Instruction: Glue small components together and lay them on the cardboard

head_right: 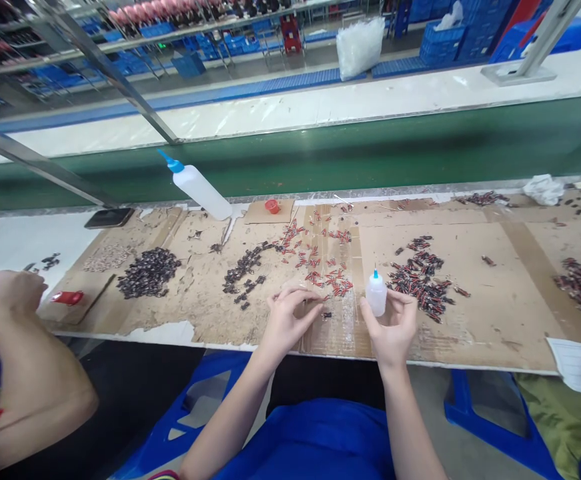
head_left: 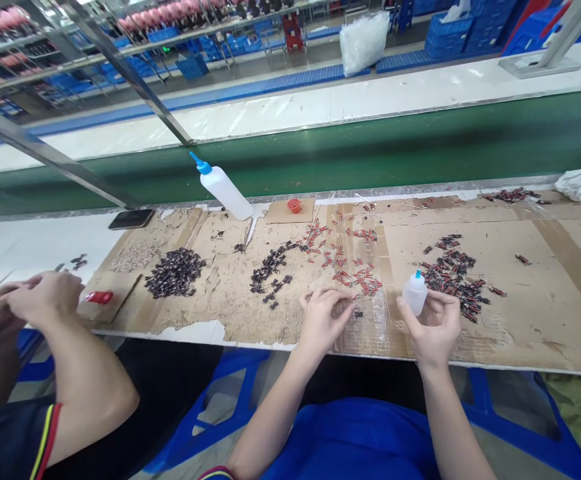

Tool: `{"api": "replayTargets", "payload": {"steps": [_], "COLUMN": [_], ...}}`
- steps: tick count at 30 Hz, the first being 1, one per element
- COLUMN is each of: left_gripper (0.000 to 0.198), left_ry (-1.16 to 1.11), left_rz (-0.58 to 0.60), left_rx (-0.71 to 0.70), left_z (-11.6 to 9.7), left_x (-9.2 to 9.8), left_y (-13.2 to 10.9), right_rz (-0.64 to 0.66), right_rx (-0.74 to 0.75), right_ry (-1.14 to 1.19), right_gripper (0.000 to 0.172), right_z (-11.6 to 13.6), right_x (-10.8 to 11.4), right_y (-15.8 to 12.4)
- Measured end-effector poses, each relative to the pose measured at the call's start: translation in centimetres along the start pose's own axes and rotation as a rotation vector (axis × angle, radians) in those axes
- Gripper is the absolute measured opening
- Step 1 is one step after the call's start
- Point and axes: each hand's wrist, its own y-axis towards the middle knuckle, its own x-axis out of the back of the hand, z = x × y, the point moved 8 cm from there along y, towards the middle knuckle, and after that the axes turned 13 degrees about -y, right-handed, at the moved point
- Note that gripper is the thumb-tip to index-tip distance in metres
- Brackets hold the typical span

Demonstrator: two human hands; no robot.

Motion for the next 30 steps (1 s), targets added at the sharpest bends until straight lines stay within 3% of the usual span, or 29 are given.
{"api": "replayTargets", "payload": {"steps": [8,12,14,15,18,21,30], "left_gripper": [0.01,0.015,0.015,0.015,0.017,0.019,0.021], "left_ry": [0.088,0.094,0.077,0.061,0.016,0.004,0.093], "left_rz": [-0.004,0.0,-0.004,-0.006,-0.011,-0.007,0.046], "left_rx": [-0.032,-0.08,-0.12,-0.147,-0.229,-0.269,-0.185], "left_z": [0.1,0.0,-0.5,-0.9,-2.2,-2.7,0.4], "left_x": [-1.6,-1.8,-1.9,-1.9,-2.2,-2.4,-1.3], "left_y": [1.2,0.9,0.3,-0.1,-1.4,-2.3,-2.4], "right_rz": [0.091,-0.087,-0.197,-0.186,0.095,0.32,0.428], "right_rx": [0.112,0.357,0.429,0.422,0.226,0.028,-0.143], "right_ry": [-0.202,-0.309,-0.354,-0.344,-0.262,-0.141,-0.019], "right_gripper": [0.059,0.072,0.064,0.053,0.031,0.026,0.033], "right_z": [0.4,3.5,5.0,5.3,3.9,1.8,-0.1], "right_x": [-2.0,0.1,1.4,1.6,-0.1,-1.9,-2.5], "right_y": [0.5,-1.4,-3.0,-3.6,-4.5,-4.9,-4.6]}}
